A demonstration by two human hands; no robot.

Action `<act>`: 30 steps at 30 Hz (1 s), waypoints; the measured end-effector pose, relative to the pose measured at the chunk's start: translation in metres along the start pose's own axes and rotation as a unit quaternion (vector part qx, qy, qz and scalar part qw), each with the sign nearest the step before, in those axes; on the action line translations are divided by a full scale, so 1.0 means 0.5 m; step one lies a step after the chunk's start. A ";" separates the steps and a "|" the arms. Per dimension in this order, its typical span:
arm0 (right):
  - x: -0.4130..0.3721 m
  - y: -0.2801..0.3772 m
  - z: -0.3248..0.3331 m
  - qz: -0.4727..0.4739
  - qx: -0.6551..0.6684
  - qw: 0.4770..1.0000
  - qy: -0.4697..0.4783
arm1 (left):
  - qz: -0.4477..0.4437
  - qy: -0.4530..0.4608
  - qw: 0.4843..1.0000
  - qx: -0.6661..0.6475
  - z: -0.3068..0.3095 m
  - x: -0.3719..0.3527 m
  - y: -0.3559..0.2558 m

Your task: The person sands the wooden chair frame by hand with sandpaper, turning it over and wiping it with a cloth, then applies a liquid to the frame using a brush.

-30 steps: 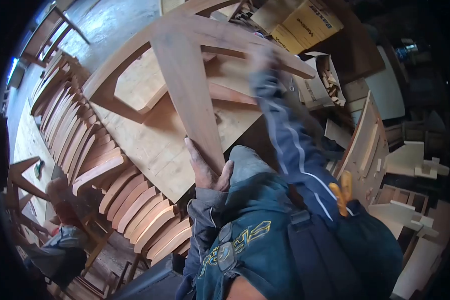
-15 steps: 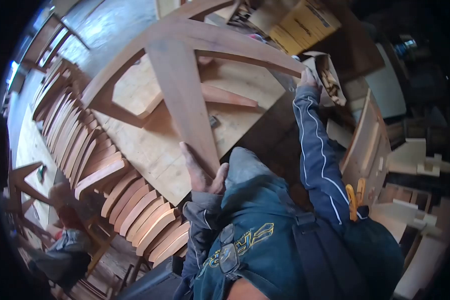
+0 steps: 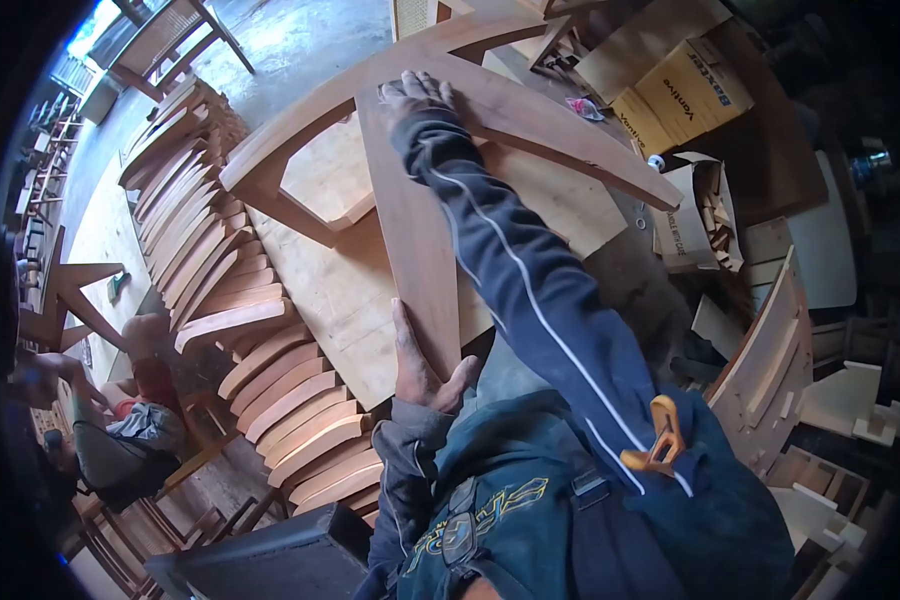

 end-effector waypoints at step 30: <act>0.201 -0.345 -0.134 0.106 -0.139 0.972 0.157 | 0.043 -0.031 0.954 0.294 -0.019 0.055 -0.052</act>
Point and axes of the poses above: each hand's wrist, its own x-axis towards the middle knuckle, its own z-axis out of the back of the hand, y = z × x, the point moved 5 cm from there along x, towards the middle knuckle, and after that the axes turned 14 degrees about -y, right-handed, at the moved point
